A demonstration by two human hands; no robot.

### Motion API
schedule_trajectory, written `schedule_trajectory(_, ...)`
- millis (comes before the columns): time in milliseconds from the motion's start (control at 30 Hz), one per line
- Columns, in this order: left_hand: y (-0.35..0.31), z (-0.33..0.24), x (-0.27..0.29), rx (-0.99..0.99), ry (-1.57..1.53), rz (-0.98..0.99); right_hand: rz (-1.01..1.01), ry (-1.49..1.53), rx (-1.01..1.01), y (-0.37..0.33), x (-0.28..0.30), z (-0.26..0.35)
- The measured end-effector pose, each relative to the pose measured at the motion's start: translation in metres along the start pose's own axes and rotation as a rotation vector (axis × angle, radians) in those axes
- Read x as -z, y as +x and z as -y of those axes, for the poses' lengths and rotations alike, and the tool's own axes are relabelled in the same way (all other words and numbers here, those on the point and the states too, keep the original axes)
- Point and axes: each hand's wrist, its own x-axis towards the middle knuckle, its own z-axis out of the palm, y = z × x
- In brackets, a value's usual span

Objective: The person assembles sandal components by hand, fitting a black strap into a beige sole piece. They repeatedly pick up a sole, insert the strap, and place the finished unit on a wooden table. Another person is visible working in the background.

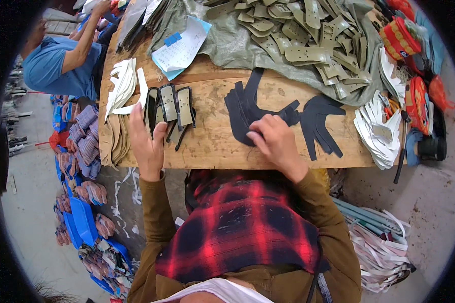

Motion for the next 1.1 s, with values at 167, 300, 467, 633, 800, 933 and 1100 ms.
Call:
schedule_trajectory(167,-0.03,-0.032,-0.014,0.089,-0.305,0.069,-0.009,-0.144,0.015,-0.009,-0.012,0.007)
schedule_trajectory(300,-0.076,-0.056,-0.047,0.525,-0.786,0.436,-0.022,-0.105,0.021,-0.013,-0.017,0.002)
schedule_trajectory(467,-0.074,-0.086,-0.068,0.783,-1.179,0.755,-0.083,-0.024,0.196,-0.001,0.006,0.018)
schedule_trajectory(633,-0.052,-0.096,-0.073,0.806,-1.496,0.566,-0.16,0.025,0.082,0.031,0.045,-0.005)
schedule_trajectory(800,-0.041,-0.094,-0.049,0.86,-1.668,0.505,-0.372,-0.744,-0.294,0.09,0.106,-0.111)
schedule_trajectory(933,-0.035,-0.083,-0.021,0.861,-1.773,0.4,-0.403,-0.61,-0.353,0.089,0.092,-0.132)
schedule_trajectory(1100,-0.038,-0.08,-0.021,0.89,-1.888,0.392,-0.504,-0.57,-0.425,0.093,0.083,-0.133)
